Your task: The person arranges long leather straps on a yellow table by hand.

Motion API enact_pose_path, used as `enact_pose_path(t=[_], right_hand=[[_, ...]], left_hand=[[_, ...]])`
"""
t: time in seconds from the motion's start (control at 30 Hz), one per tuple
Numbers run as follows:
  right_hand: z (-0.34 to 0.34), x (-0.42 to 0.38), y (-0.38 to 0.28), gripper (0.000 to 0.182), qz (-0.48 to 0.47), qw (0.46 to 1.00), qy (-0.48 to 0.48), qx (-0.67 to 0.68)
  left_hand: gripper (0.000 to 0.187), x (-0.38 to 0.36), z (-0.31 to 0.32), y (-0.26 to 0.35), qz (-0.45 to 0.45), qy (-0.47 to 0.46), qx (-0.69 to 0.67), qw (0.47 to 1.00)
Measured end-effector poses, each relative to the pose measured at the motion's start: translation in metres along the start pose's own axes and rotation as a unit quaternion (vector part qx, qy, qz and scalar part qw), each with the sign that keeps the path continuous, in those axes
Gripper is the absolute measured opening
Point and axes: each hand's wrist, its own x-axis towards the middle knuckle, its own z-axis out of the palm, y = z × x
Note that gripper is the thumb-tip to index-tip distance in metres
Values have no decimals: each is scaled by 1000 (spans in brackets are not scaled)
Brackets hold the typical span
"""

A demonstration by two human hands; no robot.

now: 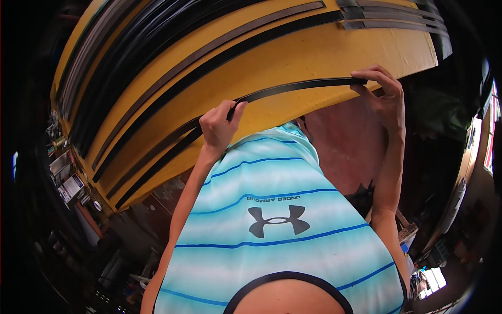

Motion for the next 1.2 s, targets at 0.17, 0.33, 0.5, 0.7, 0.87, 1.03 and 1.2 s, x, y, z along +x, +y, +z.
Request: enact_pose_path(t=[0.17,0.33,0.5,0.7,0.87,1.03,1.2], right_hand=[[-6,-17,-27,35,-49,998,33,29],[-12,-22,-35,36,-86,996,33,21],[-11,-24,-41,34,-72,996,48,10],[-9,-33,-49,28,-115,984,57,127],[-13,-41,-64,18,-161,969,-5,186],[10,-54,-98,8,-171,963,32,205],[16,-52,-104,7,-255,935,-53,241]], left_hand=[[18,-7,-19,14,48,75,11,996],[19,-12,-28,20,58,79,4,995],[19,-14,-29,17,76,65,0,995],[17,-21,-30,10,86,71,-10,994],[14,-23,-33,11,60,68,-25,996],[15,-33,-34,3,26,87,-59,994],[15,-38,-38,1,36,118,-52,991]])
